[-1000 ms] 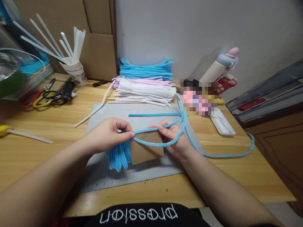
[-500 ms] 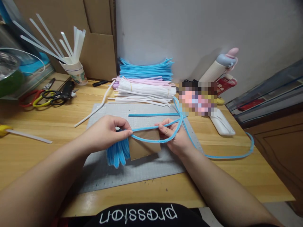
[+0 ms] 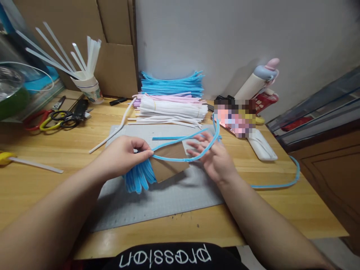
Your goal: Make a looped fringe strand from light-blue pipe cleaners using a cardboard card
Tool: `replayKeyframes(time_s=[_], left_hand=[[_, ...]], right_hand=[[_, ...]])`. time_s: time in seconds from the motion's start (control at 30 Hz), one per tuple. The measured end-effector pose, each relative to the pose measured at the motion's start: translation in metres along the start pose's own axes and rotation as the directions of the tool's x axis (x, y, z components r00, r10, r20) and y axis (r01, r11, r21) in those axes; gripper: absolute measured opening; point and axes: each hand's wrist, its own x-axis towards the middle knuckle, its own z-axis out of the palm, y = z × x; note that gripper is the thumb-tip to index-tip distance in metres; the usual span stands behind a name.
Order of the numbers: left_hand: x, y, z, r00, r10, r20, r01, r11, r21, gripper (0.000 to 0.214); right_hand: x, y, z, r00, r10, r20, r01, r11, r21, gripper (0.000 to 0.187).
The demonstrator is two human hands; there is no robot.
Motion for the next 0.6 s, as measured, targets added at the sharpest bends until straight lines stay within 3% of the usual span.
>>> replayKeyframes(time_s=[0.03, 0.07, 0.1, 0.13, 0.17, 0.2, 0.23, 0.27, 0.3, 0.37, 0.43, 0.5, 0.6], left_hand=[[0.000, -0.001, -0.001, 1.000, -0.006, -0.026, 0.007, 1.000, 0.013, 0.030], [0.001, -0.001, -0.002, 0.999, -0.009, -0.047, 0.011, 1.000, 0.025, 0.031], [0.001, -0.001, -0.003, 0.998, -0.008, -0.061, 0.010, 0.999, 0.039, 0.031], [0.001, -0.002, -0.003, 0.998, -0.004, -0.070, 0.008, 0.999, 0.054, 0.030], [0.001, -0.002, -0.003, 0.997, 0.002, -0.072, 0.003, 0.998, 0.067, 0.030], [0.001, -0.002, -0.003, 0.997, 0.008, -0.071, -0.003, 0.997, 0.077, 0.030], [0.000, -0.002, -0.002, 0.998, 0.014, -0.067, -0.008, 0.997, 0.082, 0.030], [0.000, -0.001, -0.002, 0.998, 0.021, -0.064, -0.016, 0.996, 0.082, 0.030], [0.000, -0.001, -0.001, 0.998, 0.028, -0.062, -0.023, 0.997, 0.078, 0.031], [0.000, -0.001, -0.001, 0.997, 0.042, -0.060, -0.038, 0.997, 0.065, 0.031], [0.001, -0.002, -0.002, 0.997, 0.041, -0.063, -0.038, 0.998, 0.045, 0.032], [0.002, -0.004, -0.004, 0.997, 0.026, -0.078, -0.025, 1.000, 0.017, 0.033], [0.003, -0.009, -0.007, 0.992, 0.015, -0.127, -0.017, 1.000, -0.013, 0.034]], right_hand=[[0.001, -0.004, -0.003, 0.980, -0.132, -0.150, 0.132, 0.991, -0.008, 0.028], [0.001, -0.008, -0.006, 0.906, -0.311, -0.286, 0.300, 0.950, -0.085, 0.028], [-0.001, -0.011, -0.007, 0.782, -0.517, -0.348, 0.464, 0.856, -0.230, 0.030], [-0.004, -0.015, -0.007, 0.644, -0.709, -0.288, 0.588, 0.699, -0.406, 0.032], [-0.010, -0.017, -0.005, 0.546, -0.832, -0.104, 0.662, 0.504, -0.556, 0.033], [-0.015, -0.019, -0.001, 0.514, -0.842, 0.163, 0.699, 0.301, -0.649, 0.031], [-0.021, -0.019, 0.005, 0.529, -0.723, 0.445, 0.725, 0.112, -0.680, 0.028], [-0.026, -0.018, 0.011, 0.521, -0.554, 0.650, 0.759, -0.049, -0.650, 0.025], [-0.029, -0.015, 0.018, 0.517, -0.419, 0.746, 0.772, -0.147, -0.618, 0.022], [-0.032, -0.007, 0.029, 0.553, -0.238, 0.798, 0.764, -0.238, -0.600, 0.017], [-0.032, 0.000, 0.036, 0.599, -0.148, 0.787, 0.747, -0.253, -0.615, 0.015], [-0.034, 0.003, 0.038, 0.642, -0.084, 0.762, 0.738, -0.200, -0.644, 0.021], [-0.043, 0.002, 0.039, 0.740, 0.014, 0.672, 0.672, 0.032, -0.740, 0.025]])
